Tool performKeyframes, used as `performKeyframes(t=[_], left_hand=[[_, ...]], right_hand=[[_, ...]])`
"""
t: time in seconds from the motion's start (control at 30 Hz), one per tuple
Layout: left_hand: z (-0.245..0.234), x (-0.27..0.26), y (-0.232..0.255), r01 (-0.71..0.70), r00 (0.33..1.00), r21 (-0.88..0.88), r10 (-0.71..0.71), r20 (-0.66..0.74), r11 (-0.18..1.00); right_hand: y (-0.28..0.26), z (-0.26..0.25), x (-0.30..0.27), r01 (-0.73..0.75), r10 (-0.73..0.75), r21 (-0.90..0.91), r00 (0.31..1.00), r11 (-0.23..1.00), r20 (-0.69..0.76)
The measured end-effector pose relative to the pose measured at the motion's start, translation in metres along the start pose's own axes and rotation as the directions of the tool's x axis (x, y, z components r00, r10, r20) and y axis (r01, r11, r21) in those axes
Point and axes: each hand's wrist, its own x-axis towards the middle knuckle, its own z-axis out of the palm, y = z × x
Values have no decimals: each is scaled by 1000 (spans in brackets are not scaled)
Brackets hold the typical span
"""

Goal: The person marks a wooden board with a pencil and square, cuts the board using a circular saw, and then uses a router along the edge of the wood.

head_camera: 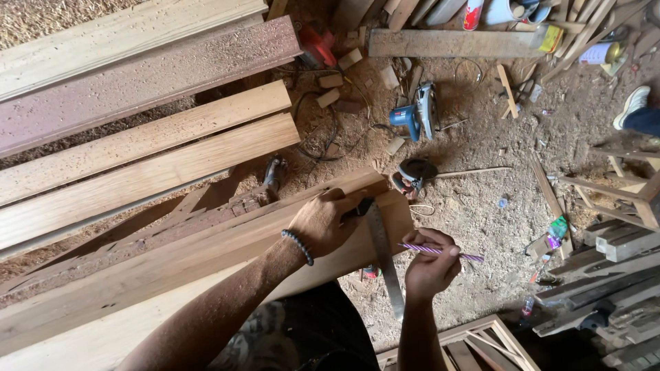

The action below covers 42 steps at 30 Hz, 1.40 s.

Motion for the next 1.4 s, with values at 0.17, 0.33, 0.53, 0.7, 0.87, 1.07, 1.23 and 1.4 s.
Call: performKeyframes(t=[0.17,0.33,0.53,0.7,0.87,1.07,1.23,1.4], left_hand=[[3,3,8,66,997,21,-66,36,998],[-3,1,17,121,990,52,-124,71,991],[-3,-2,13,-27,999,-12,27,-26,1000],[0,-4,7,-41,999,11,41,-29,999],[1,-4,6,-27,999,4,27,-22,1000],[1,-4,4,-49,998,12,49,-37,999],[0,-2,4,-48,998,53,49,-35,997],[0,-2,5,-22,1000,36,23,-20,999]], right_hand=[[6,7,-7,2,0,-63,999,998,36],[-11,18,-7,11,-5,-90,998,996,67],[-48,38,-1,71,-44,-195,989,978,143],[-62,45,2,112,-70,-228,980,967,186],[-55,40,0,176,-123,-241,968,954,220],[-57,41,1,233,-161,-300,955,925,248],[-64,45,4,260,-162,-350,944,900,286],[-77,52,9,311,-185,-309,908,899,375]])
